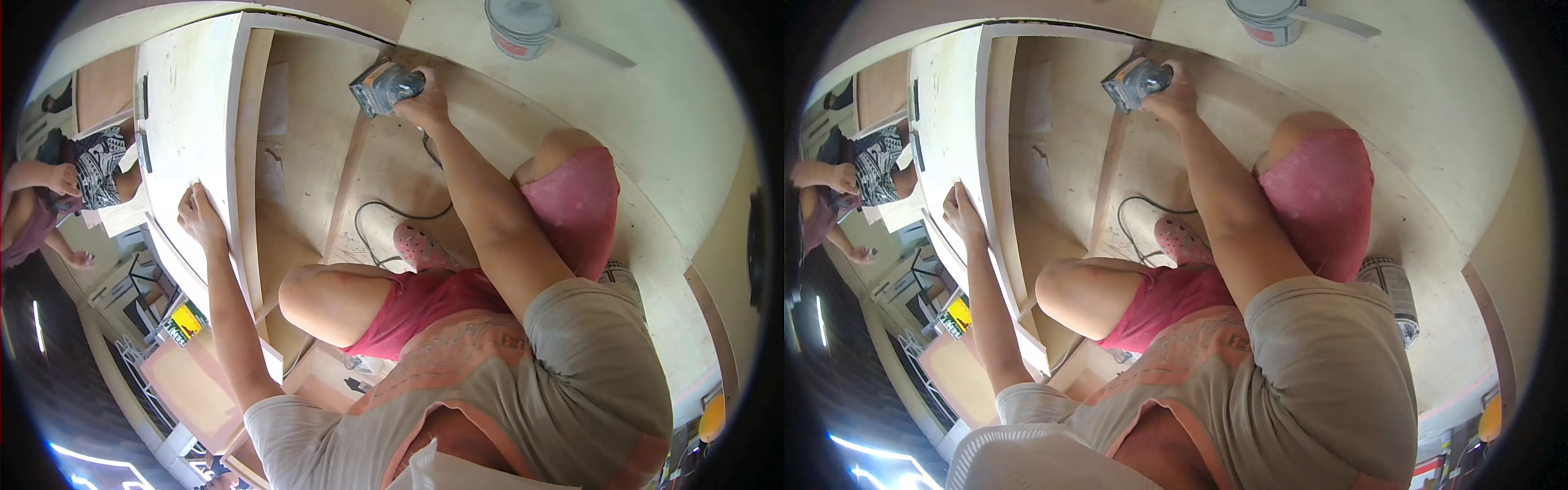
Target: The person handles an electric sander and sands various wooden surfaces and edges of a cabinet using the electric sander.
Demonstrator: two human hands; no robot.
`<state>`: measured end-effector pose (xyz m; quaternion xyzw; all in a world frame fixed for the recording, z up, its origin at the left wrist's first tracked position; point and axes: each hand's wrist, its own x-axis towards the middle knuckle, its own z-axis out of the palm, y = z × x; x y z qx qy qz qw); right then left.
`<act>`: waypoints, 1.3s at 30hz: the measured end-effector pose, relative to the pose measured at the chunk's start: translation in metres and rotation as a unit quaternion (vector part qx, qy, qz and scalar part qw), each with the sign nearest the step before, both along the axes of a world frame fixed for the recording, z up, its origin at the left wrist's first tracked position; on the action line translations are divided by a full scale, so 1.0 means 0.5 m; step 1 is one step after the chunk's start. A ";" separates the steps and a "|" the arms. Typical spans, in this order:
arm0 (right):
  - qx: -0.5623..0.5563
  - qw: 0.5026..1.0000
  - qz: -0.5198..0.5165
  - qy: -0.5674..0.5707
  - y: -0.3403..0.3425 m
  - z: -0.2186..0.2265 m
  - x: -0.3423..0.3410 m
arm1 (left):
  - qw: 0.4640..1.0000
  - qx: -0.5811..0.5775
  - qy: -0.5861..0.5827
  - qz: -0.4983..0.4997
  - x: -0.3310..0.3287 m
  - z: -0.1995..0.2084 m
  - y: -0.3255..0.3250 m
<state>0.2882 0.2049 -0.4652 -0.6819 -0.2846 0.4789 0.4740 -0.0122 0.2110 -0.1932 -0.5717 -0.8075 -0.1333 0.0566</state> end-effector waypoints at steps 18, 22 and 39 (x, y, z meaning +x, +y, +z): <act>-0.099 0.926 -0.052 0.360 0.064 -0.186 0.048 | 1.000 0.020 -0.005 -0.005 -0.002 -0.025 -0.002; -0.082 0.901 -0.067 0.420 0.079 -0.187 0.048 | 0.999 0.038 -0.020 0.033 0.010 -0.016 -0.007; -0.063 0.894 0.011 0.443 0.097 -0.257 0.042 | 0.998 0.005 -0.040 0.039 -0.014 0.004 -0.039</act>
